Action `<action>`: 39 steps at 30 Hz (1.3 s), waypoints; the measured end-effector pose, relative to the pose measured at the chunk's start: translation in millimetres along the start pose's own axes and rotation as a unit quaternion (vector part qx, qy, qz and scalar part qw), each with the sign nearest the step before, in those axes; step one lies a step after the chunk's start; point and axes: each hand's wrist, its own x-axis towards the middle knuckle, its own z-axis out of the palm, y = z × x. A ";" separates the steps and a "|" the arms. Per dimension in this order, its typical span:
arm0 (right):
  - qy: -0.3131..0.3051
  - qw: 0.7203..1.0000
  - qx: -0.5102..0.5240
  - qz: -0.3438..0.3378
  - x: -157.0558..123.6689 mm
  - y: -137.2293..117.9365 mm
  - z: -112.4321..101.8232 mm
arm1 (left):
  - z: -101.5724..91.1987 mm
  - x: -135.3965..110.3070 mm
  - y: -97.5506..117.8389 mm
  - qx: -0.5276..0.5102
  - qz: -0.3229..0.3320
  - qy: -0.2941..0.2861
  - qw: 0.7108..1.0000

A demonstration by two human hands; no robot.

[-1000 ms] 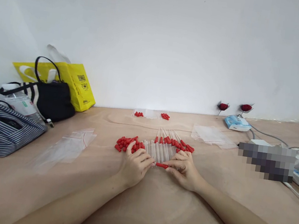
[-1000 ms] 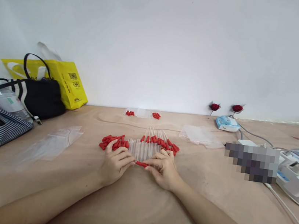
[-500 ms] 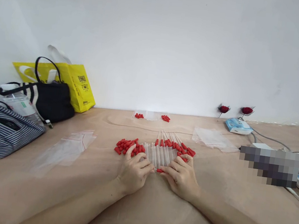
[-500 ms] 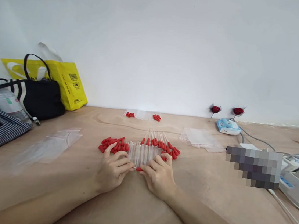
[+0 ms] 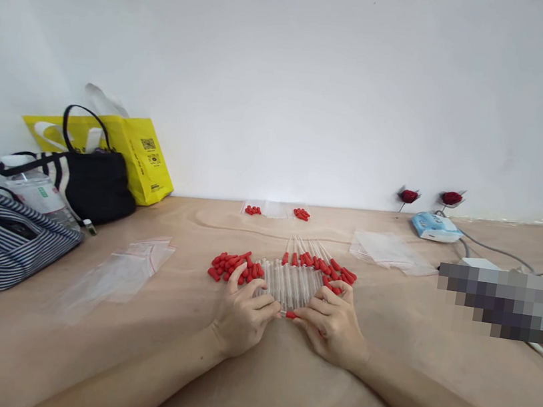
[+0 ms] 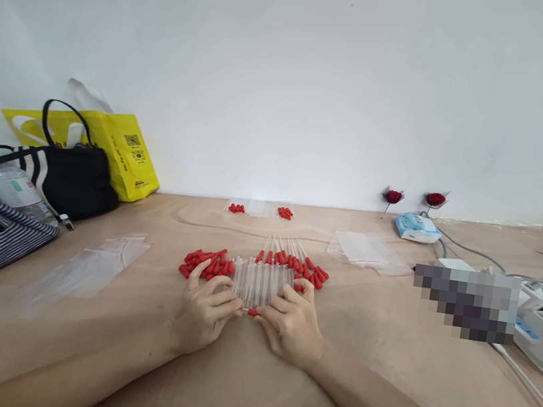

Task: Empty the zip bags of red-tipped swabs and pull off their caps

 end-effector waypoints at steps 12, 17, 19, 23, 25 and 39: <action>-0.006 0.999 0.018 0.028 -4.3 7.5 -9.2 | -2.0 -2.0 -5.1 -0.008 -0.015 0.011 1.000; 0.051 0.990 -0.028 0.131 -5.5 33.6 -14.5 | -2.2 -8.1 -10.3 -0.029 -0.057 0.017 0.998; 0.070 0.981 -0.058 0.174 -6.2 48.1 -13.8 | -2.4 -9.2 -13.3 -0.049 -0.090 0.009 0.995; 0.070 0.951 -0.112 0.280 -10.9 80.2 -14.2 | -7.1 0.4 -23.8 -0.141 -0.194 -0.013 0.971; 0.056 0.935 -0.116 0.332 -14.0 94.1 -15.6 | -9.9 12.5 -30.4 -0.190 -0.260 -0.048 0.945; -0.055 0.884 -0.091 0.455 -11.4 110.7 -15.1 | 18.2 78.0 -47.7 -0.158 -0.423 -0.309 0.837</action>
